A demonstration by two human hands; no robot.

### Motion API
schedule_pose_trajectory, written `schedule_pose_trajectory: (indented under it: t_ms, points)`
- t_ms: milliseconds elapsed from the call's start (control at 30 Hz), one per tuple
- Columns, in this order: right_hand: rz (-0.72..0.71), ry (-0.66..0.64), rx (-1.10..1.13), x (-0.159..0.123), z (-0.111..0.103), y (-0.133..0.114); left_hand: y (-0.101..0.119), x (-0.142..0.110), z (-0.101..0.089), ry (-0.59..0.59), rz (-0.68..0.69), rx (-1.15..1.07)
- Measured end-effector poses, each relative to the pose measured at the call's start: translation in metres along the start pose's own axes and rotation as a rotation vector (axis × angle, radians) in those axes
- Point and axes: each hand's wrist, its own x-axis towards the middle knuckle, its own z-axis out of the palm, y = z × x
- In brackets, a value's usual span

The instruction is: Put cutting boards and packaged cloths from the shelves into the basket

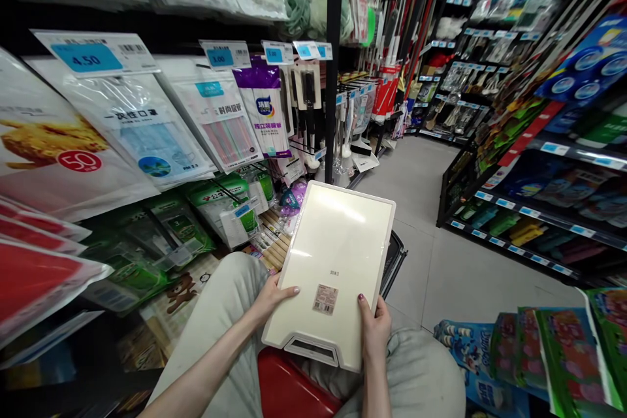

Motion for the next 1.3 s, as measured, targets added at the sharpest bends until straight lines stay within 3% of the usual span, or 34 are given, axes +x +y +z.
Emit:
schedule_pose_trajectory:
  t_ms: [900,1133,1300]
  points:
    - [-0.018,0.006,-0.03,-0.0006,0.0001,-0.0021,0.0004,-0.0011,-0.0006,0.003,-0.016,0.031]
    - [0.035,-0.021,-0.018,0.001,0.0006,-0.0036,-0.0001,0.0013,0.0008,0.011,-0.014,-0.015]
    - [0.158,-0.068,-0.015,0.0024,0.0011,-0.0035,0.0004,0.0028,0.0004,0.015,-0.07,-0.077]
